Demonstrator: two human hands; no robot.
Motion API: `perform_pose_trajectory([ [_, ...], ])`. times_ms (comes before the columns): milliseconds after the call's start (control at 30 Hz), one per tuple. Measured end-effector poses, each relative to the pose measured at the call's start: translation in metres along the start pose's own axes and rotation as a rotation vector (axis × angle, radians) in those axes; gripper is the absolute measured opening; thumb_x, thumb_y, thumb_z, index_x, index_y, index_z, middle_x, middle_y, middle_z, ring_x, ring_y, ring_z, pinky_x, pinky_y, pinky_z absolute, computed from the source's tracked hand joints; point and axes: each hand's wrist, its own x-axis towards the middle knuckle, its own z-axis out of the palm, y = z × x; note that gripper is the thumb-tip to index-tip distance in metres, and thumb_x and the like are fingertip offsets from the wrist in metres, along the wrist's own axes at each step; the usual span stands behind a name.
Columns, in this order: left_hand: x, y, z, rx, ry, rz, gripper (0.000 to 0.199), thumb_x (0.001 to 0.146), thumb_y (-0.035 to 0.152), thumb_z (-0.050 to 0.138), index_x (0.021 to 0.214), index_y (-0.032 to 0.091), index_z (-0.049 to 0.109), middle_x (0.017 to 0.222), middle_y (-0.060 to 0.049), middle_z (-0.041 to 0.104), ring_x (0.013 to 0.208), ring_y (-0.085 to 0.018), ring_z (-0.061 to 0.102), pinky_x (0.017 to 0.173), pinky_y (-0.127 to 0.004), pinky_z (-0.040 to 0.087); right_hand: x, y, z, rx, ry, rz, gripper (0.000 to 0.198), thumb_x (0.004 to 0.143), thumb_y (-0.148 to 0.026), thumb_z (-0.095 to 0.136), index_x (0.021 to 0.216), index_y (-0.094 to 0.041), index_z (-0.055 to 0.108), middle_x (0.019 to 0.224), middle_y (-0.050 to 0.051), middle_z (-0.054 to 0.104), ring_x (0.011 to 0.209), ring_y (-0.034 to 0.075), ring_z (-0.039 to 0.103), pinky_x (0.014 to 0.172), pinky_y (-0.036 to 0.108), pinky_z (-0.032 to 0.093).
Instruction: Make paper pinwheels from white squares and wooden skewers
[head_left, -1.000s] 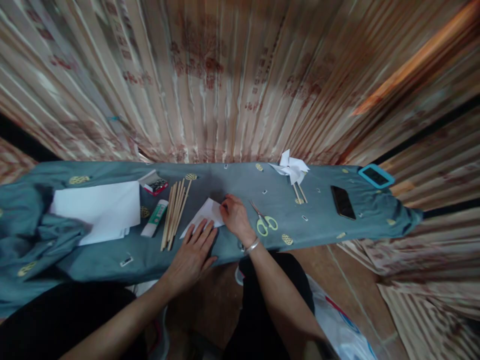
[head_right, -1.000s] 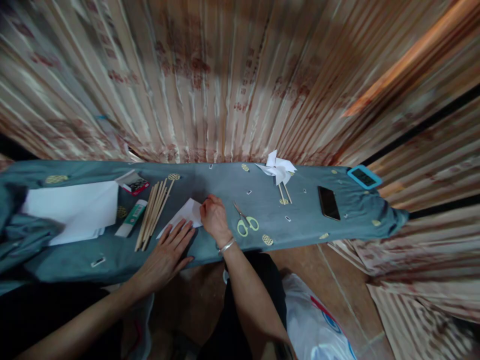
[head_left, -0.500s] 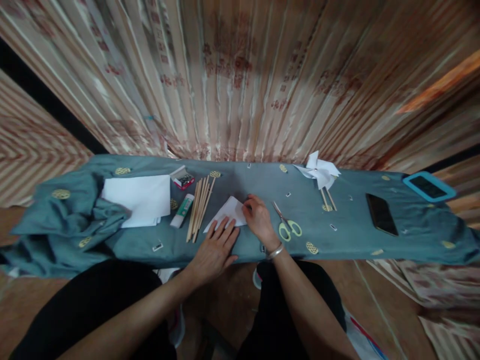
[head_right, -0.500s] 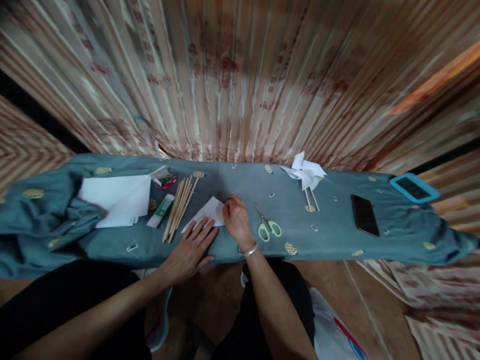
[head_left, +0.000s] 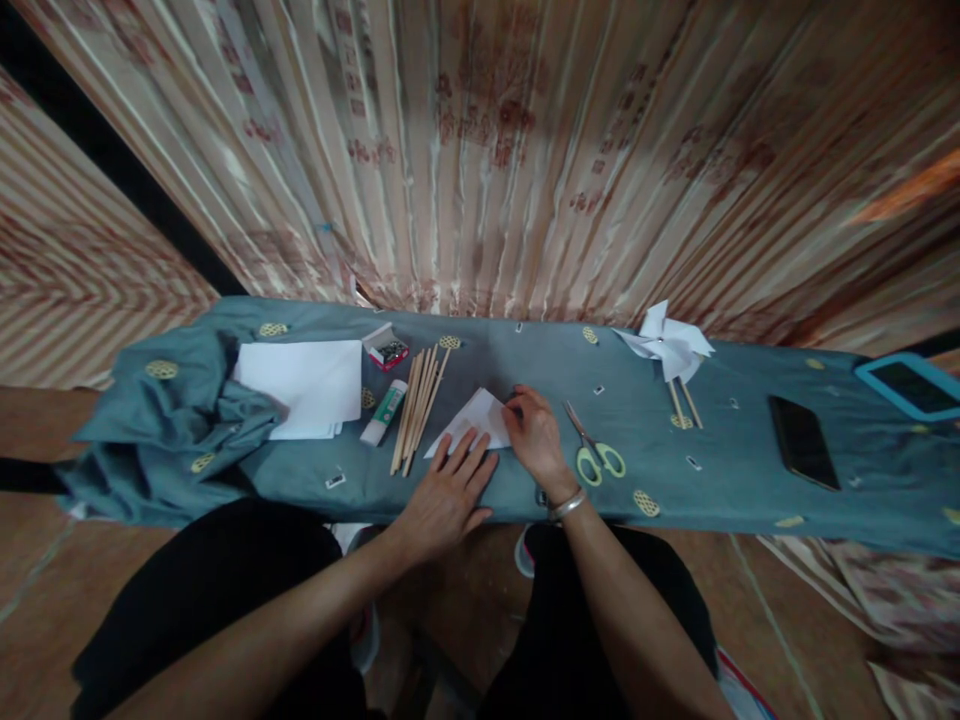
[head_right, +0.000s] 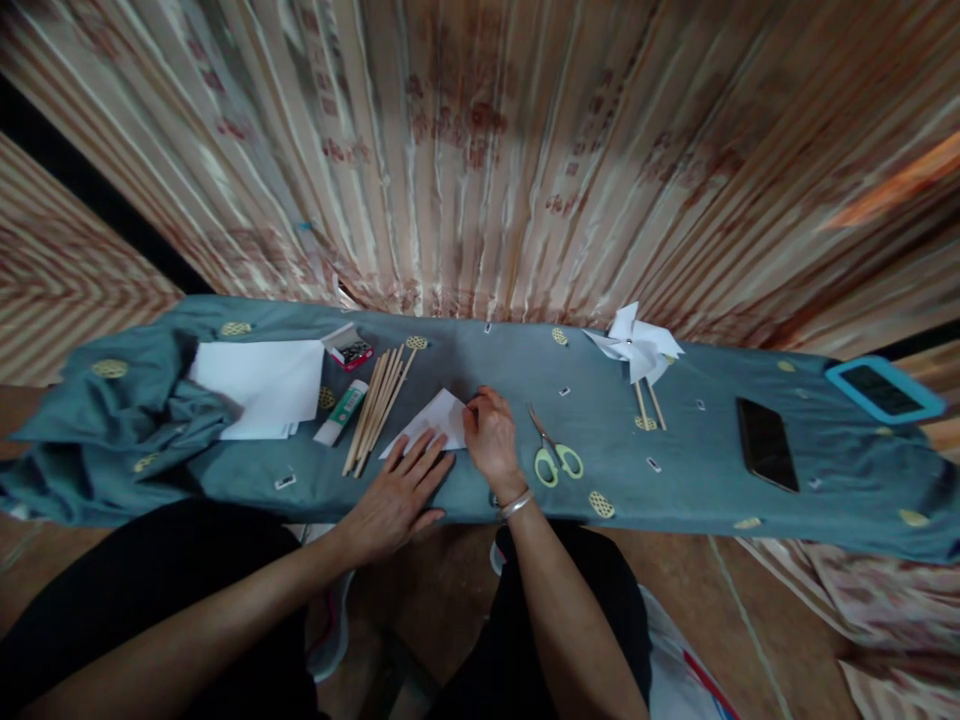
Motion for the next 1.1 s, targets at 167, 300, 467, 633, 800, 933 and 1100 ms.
perform_pose_trajectory([
  [167,-0.003,0.0,-0.001,-0.001,0.024,0.022,0.06,0.091,0.044,0.051,0.142,0.014,0.038,0.153,-0.017,0.033,0.145,-0.032,0.021,0.116,-0.054,0.013,0.002,-0.001,0.002,0.011,0.008,0.012,0.017,0.085,-0.015,0.049,0.082,-0.02,0.065,0.114,0.014,0.065,0.116,0.025,0.057,0.102,0.041,0.042],
  [300,-0.005,0.0,0.0,0.009,0.028,0.021,0.057,0.092,0.041,0.049,0.142,0.015,0.039,0.152,-0.017,0.035,0.145,-0.032,0.021,0.116,-0.058,0.011,0.002,-0.001,0.004,0.0,0.019,0.026,0.018,0.087,-0.016,0.048,0.083,-0.019,0.064,0.118,0.015,0.064,0.116,0.025,0.056,0.101,0.04,0.043],
  [467,-0.005,0.002,-0.002,0.001,0.011,0.018,0.055,0.094,0.041,0.045,0.143,0.016,0.036,0.153,-0.016,0.034,0.145,-0.031,0.02,0.113,-0.065,0.005,0.001,-0.002,0.006,-0.007,0.033,0.035,0.018,0.086,-0.015,0.047,0.082,-0.02,0.065,0.118,0.014,0.064,0.116,0.025,0.056,0.102,0.041,0.042],
  [633,-0.004,0.002,-0.002,0.002,0.011,0.013,0.054,0.094,0.039,0.046,0.142,0.016,0.037,0.152,-0.018,0.036,0.145,-0.031,0.022,0.112,-0.066,0.003,0.001,-0.004,0.006,-0.001,0.028,0.021,0.02,0.088,-0.014,0.045,0.085,-0.019,0.064,0.118,0.016,0.063,0.117,0.026,0.053,0.103,0.043,0.04],
  [800,-0.004,0.003,-0.003,-0.005,-0.004,0.027,0.056,0.093,0.042,0.048,0.141,0.015,0.039,0.153,-0.017,0.033,0.145,-0.03,0.021,0.115,-0.06,0.007,-0.001,-0.004,0.01,-0.021,0.063,0.019,0.019,0.089,-0.015,0.044,0.086,-0.019,0.062,0.119,0.014,0.063,0.116,0.025,0.053,0.102,0.042,0.04],
  [933,-0.004,0.004,-0.003,-0.021,-0.016,0.033,0.058,0.091,0.042,0.053,0.14,0.014,0.04,0.153,-0.017,0.033,0.145,-0.032,0.021,0.115,-0.058,0.009,-0.003,-0.003,0.012,-0.04,0.07,0.02,0.018,0.09,-0.016,0.044,0.088,-0.019,0.061,0.119,0.015,0.062,0.118,0.025,0.051,0.103,0.041,0.039],
  [1100,-0.003,0.004,-0.004,-0.036,-0.021,0.025,0.058,0.09,0.04,0.054,0.14,0.013,0.04,0.153,-0.017,0.033,0.145,-0.032,0.021,0.115,-0.058,0.009,-0.004,-0.003,0.012,-0.022,0.069,0.013,0.019,0.09,-0.016,0.043,0.087,-0.019,0.062,0.117,0.015,0.062,0.121,0.025,0.049,0.105,0.042,0.037],
])
